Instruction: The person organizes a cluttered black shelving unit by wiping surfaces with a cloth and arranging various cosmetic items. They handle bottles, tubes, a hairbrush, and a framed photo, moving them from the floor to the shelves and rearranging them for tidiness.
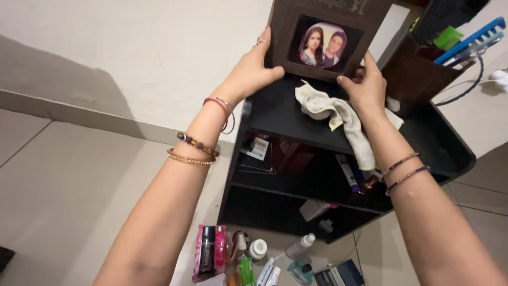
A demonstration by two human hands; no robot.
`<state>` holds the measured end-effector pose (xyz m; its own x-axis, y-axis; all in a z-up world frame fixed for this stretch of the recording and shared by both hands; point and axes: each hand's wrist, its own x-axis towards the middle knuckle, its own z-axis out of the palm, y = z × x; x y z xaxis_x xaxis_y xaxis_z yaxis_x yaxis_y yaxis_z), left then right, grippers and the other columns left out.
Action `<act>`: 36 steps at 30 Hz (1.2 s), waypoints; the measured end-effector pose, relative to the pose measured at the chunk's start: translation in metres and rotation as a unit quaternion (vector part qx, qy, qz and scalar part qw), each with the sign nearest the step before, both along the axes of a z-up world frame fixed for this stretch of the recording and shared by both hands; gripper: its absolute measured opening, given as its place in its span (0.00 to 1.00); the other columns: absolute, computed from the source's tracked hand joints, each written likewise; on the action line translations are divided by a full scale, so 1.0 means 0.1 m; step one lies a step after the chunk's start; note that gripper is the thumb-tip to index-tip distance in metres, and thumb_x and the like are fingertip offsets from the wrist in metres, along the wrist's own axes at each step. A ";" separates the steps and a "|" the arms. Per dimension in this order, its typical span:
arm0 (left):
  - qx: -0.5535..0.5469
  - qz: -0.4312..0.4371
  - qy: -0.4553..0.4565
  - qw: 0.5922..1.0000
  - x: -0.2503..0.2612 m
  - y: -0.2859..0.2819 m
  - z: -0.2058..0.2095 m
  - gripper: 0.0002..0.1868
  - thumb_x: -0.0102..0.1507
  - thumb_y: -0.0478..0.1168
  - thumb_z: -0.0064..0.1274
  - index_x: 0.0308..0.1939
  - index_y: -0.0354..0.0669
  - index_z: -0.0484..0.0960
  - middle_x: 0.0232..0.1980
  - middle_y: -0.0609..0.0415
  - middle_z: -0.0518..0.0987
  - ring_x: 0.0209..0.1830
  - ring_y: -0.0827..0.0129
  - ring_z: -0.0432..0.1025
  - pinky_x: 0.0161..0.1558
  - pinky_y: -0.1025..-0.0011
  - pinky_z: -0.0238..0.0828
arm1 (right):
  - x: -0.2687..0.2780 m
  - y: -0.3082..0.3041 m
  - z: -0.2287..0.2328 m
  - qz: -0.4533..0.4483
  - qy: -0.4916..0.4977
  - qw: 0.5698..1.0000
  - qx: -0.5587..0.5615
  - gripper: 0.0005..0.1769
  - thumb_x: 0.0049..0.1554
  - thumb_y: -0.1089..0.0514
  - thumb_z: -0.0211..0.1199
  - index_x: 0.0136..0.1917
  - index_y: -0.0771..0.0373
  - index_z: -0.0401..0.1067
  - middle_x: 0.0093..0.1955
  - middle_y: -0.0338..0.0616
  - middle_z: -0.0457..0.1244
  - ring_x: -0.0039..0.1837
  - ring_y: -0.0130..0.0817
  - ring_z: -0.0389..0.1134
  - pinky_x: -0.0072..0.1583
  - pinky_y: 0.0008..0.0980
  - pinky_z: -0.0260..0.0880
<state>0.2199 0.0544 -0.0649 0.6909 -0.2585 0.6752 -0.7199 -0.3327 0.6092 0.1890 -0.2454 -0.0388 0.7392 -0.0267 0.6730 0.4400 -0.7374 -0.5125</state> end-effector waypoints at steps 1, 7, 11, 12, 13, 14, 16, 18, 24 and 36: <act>-0.003 -0.004 -0.003 1.000 -0.04 0.01 0.01 0.54 0.57 0.47 0.56 0.79 0.26 0.45 0.83 0.33 0.50 0.85 0.51 0.47 0.80 0.69 0.46 | -0.01 0.01 0.02 0.013 -0.002 1.000 0.019 0.45 0.50 0.68 0.73 0.78 0.58 0.61 0.50 0.45 0.72 0.51 0.30 0.75 0.54 0.31 0.75; -0.004 0.003 0.008 1.000 -0.14 0.01 0.07 0.54 0.58 0.47 0.54 0.79 0.27 0.42 0.83 0.33 0.49 0.84 0.50 0.47 0.79 0.68 0.46 | 0.02 0.01 0.05 0.010 -0.035 0.999 0.011 0.44 0.53 0.68 0.73 0.79 0.59 0.61 0.50 0.46 0.72 0.52 0.29 0.75 0.56 0.30 0.75; -0.009 0.000 -0.005 1.000 -0.12 0.01 0.06 0.53 0.58 0.47 0.54 0.79 0.27 0.43 0.83 0.33 0.49 0.85 0.51 0.48 0.80 0.68 0.47 | 0.05 -0.02 0.03 -0.004 -0.043 0.999 0.006 0.45 0.53 0.68 0.74 0.79 0.60 0.60 0.51 0.47 0.72 0.51 0.30 0.75 0.55 0.31 0.75; -0.017 -0.004 -0.011 1.000 -0.12 0.00 0.04 0.53 0.59 0.47 0.54 0.79 0.28 0.44 0.83 0.33 0.50 0.85 0.51 0.47 0.80 0.68 0.47 | 0.02 -0.02 0.01 0.007 -0.046 0.999 0.014 0.44 0.53 0.68 0.74 0.79 0.60 0.60 0.52 0.47 0.73 0.52 0.30 0.75 0.56 0.30 0.75; -0.025 -0.005 -0.021 0.999 -0.11 0.01 0.05 0.52 0.59 0.47 0.55 0.80 0.28 0.44 0.84 0.34 0.50 0.85 0.51 0.47 0.81 0.67 0.46 | 0.03 0.00 0.03 0.020 -0.052 0.998 0.022 0.44 0.54 0.69 0.73 0.79 0.60 0.60 0.53 0.46 0.73 0.54 0.29 0.76 0.57 0.30 0.75; -0.026 -0.004 -0.028 0.999 -0.10 0.02 0.07 0.52 0.59 0.46 0.55 0.80 0.29 0.44 0.84 0.33 0.49 0.85 0.51 0.47 0.81 0.67 0.46 | 0.02 0.01 0.05 0.019 -0.063 0.998 0.014 0.44 0.54 0.69 0.73 0.79 0.60 0.60 0.52 0.47 0.73 0.53 0.30 0.76 0.57 0.30 0.75; -0.025 -0.002 -0.039 0.999 -0.11 0.01 0.06 0.53 0.60 0.45 0.54 0.80 0.29 0.42 0.84 0.33 0.47 0.85 0.50 0.45 0.81 0.66 0.45 | -0.02 0.02 0.05 0.013 -0.079 0.997 -0.001 0.44 0.54 0.70 0.72 0.80 0.61 0.59 0.51 0.48 0.73 0.52 0.31 0.76 0.57 0.31 0.74; -0.023 -0.001 -0.027 0.999 -0.11 0.00 0.06 0.54 0.59 0.45 0.54 0.81 0.31 0.41 0.84 0.33 0.47 0.86 0.50 0.44 0.81 0.67 0.45 | -0.02 0.03 0.05 0.016 -0.068 0.997 0.009 0.43 0.55 0.70 0.72 0.79 0.60 0.59 0.51 0.48 0.73 0.53 0.30 0.76 0.56 0.30 0.75; -0.002 -0.008 -0.010 1.000 -0.08 -0.02 0.05 0.56 0.58 0.45 0.55 0.81 0.31 0.38 0.84 0.33 0.44 0.86 0.50 0.42 0.80 0.67 0.44 | 0.05 -0.01 0.01 0.013 -0.004 0.999 0.045 0.43 0.56 0.70 0.70 0.79 0.59 0.55 0.53 0.49 0.73 0.50 0.29 0.76 0.49 0.29 0.77; 0.041 0.021 0.022 0.999 -0.06 -0.02 0.00 0.53 0.59 0.47 0.55 0.78 0.23 0.42 0.82 0.28 0.46 0.85 0.48 0.41 0.79 0.67 0.43 | 0.07 -0.06 -0.08 -0.054 -0.029 0.997 -0.043 0.36 0.60 0.56 0.71 0.74 0.64 0.56 0.54 0.59 0.70 0.54 0.51 0.74 0.57 0.43 0.73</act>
<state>0.2134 0.0523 -0.0654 0.7305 -0.2817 0.6221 -0.6775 -0.4130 0.6086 0.1964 -0.2512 -0.0472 0.6954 -0.0436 0.7173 0.3832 -0.8220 -0.4214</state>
